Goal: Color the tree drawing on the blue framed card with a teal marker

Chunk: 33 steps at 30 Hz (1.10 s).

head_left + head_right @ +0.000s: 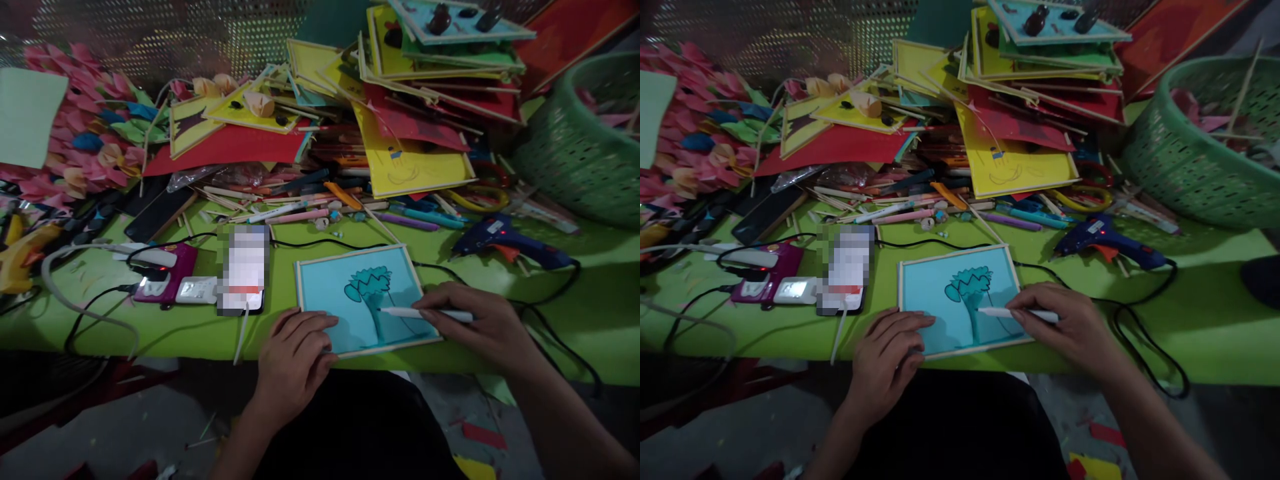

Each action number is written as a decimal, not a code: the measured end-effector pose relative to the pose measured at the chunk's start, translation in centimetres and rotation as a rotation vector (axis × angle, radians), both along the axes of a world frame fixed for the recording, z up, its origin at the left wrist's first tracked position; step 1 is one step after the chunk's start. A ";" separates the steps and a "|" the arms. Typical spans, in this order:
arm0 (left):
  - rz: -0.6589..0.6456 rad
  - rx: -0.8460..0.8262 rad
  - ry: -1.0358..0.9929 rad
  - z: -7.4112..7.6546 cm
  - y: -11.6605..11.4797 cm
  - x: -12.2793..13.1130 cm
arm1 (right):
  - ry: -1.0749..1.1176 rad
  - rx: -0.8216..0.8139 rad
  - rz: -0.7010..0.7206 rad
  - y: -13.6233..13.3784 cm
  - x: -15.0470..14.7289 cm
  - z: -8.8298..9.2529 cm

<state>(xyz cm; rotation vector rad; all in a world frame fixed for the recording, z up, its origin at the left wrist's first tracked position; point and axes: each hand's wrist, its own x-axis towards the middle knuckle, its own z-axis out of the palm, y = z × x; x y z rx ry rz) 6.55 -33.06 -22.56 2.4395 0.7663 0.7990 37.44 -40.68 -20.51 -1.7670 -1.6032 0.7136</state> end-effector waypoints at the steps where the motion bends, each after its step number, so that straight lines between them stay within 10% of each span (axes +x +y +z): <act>1: 0.002 0.005 0.000 0.0 0.0 0.0 | -0.004 0.013 -0.018 0.0 0.0 0.0; 33: -0.002 0.025 0.011 0.0 0.1 0.0 | 0.046 0.050 -0.146 0.4 -0.1 0.6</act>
